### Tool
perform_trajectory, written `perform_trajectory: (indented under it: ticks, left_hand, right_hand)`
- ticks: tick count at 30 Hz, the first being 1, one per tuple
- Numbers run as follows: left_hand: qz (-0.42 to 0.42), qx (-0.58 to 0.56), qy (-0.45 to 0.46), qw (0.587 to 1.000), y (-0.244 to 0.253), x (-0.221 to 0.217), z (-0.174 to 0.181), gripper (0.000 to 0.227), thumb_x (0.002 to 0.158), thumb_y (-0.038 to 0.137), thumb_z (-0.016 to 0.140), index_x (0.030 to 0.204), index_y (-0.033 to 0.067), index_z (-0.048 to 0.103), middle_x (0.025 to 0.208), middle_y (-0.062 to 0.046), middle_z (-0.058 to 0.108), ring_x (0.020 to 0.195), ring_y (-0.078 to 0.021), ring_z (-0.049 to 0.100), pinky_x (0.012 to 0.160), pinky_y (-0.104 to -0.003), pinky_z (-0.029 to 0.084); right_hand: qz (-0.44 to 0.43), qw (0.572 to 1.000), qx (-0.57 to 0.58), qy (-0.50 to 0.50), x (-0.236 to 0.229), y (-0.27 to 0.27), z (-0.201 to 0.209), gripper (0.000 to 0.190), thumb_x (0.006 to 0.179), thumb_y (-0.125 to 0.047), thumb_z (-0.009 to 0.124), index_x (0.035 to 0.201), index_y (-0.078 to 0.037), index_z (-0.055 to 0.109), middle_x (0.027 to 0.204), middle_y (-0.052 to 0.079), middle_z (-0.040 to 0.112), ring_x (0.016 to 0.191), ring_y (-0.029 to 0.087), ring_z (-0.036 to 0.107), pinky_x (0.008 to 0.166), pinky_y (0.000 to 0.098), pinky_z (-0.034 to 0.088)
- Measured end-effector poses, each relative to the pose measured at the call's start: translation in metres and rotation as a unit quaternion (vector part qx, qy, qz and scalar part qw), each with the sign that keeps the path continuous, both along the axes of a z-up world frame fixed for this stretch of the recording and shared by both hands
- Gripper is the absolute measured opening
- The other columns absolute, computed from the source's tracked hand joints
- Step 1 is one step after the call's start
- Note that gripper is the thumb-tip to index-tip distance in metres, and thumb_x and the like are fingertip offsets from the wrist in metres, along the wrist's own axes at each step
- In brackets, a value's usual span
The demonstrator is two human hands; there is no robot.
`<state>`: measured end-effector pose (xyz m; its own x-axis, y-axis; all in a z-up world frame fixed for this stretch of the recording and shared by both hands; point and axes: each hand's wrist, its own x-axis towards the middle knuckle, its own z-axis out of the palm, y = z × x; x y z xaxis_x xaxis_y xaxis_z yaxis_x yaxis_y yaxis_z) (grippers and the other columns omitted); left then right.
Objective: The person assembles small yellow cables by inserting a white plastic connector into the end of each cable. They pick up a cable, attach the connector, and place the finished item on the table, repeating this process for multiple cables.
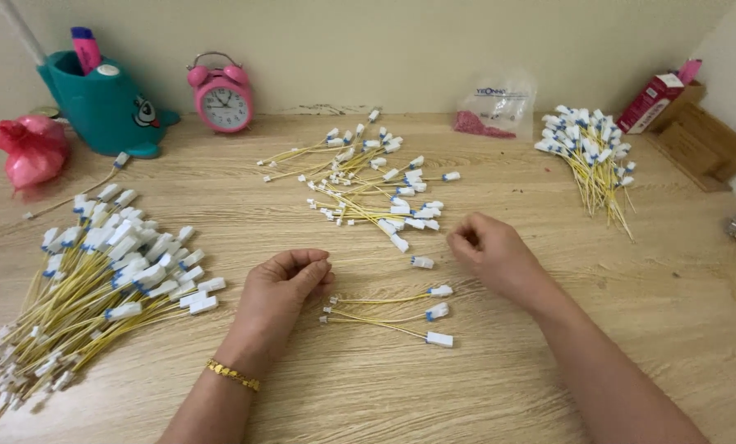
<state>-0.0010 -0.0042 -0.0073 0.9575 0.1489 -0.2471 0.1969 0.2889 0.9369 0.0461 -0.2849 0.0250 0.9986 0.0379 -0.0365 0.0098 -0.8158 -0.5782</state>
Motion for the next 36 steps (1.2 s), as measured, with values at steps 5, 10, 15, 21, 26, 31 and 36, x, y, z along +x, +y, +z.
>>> perform_trajectory:
  ticks: [5, 10, 15, 21, 26, 31, 36]
  left_hand:
    - [-0.003, 0.0, 0.003, 1.0, 0.001, 0.004, -0.007, 0.022, 0.084, 0.004, 0.07, 0.104, -0.0032, 0.069, 0.08, -0.015, 0.066, 0.074, -0.0193, 0.068, 0.071, -0.029, 0.061]
    - [0.006, -0.017, 0.001, 1.0, 0.002, 0.009, -0.015, 0.021, 0.082, 0.002, 0.071, 0.103, -0.0024, 0.07, 0.082, -0.016, 0.069, 0.074, -0.0207, 0.071, 0.07, -0.029, 0.062]
    - [-0.017, -0.017, 0.006, 1.0, 0.001, 0.004, -0.004, 0.022, 0.082, 0.006, 0.072, 0.103, -0.0013, 0.071, 0.081, -0.015, 0.068, 0.072, -0.0191, 0.07, 0.068, -0.028, 0.062]
    - [-0.026, -0.028, -0.008, 0.999, 0.001, 0.008, -0.012, 0.024, 0.083, 0.006, 0.072, 0.105, -0.0033, 0.069, 0.084, -0.015, 0.067, 0.076, -0.0187, 0.07, 0.07, -0.028, 0.063]
    - [-0.029, -0.02, -0.017, 0.999, 0.003, 0.007, -0.011, 0.022, 0.083, 0.006, 0.072, 0.103, -0.0033, 0.07, 0.083, -0.014, 0.067, 0.076, -0.0175, 0.07, 0.069, -0.028, 0.063]
    - [-0.023, -0.031, -0.016, 0.999, 0.003, 0.003, -0.006, 0.024, 0.084, 0.006, 0.071, 0.105, -0.004, 0.068, 0.086, -0.014, 0.067, 0.078, -0.0169, 0.069, 0.071, -0.027, 0.062]
    - [-0.033, -0.051, -0.034, 0.998, 0.002, 0.005, -0.012, 0.022, 0.084, 0.004, 0.07, 0.104, -0.0058, 0.068, 0.084, -0.014, 0.065, 0.077, -0.0181, 0.069, 0.071, -0.03, 0.064]
  right_hand:
    - [0.072, 0.958, 0.278, -0.003, -0.013, 0.034, 0.013, 0.009, 0.085, -0.004, 0.07, 0.089, 0.002, 0.066, 0.065, 0.009, 0.065, 0.067, 0.015, 0.06, 0.069, 0.0273, 0.049]
    - [0.124, 0.922, 0.365, 0.042, -0.009, 0.069, 0.01, 0.011, 0.083, -0.004, 0.073, 0.092, 0.002, 0.068, 0.065, 0.008, 0.066, 0.064, 0.012, 0.063, 0.067, 0.0238, 0.05]
    - [0.147, 0.899, 0.402, 0.086, -0.005, 0.092, 0.004, 0.016, 0.091, -0.01, 0.066, 0.099, 0.004, 0.066, 0.075, 0.012, 0.069, 0.067, 0.017, 0.066, 0.066, 0.0264, 0.054]
    - [0.148, 0.875, 0.45, 0.096, -0.003, 0.103, -0.01, 0.015, 0.09, -0.008, 0.067, 0.098, 0.005, 0.063, 0.071, 0.014, 0.067, 0.064, 0.018, 0.066, 0.06, 0.0254, 0.05]
    - [0.117, 0.877, 0.458, 0.083, -0.006, 0.102, -0.009, 0.019, 0.092, -0.012, 0.065, 0.1, 0.005, 0.063, 0.074, 0.014, 0.065, 0.065, 0.018, 0.064, 0.063, 0.0264, 0.052]
    - [0.1, 0.9, 0.421, 0.057, -0.014, 0.102, -0.005, 0.021, 0.094, -0.012, 0.063, 0.102, 0.007, 0.065, 0.076, 0.014, 0.068, 0.067, 0.017, 0.066, 0.066, 0.0269, 0.054]
    - [0.11, 0.908, 0.397, 0.074, -0.025, 0.105, 0.007, 0.024, 0.084, -0.001, 0.07, 0.106, 0.008, 0.07, 0.08, 0.015, 0.071, 0.071, 0.019, 0.07, 0.069, 0.0293, 0.056]
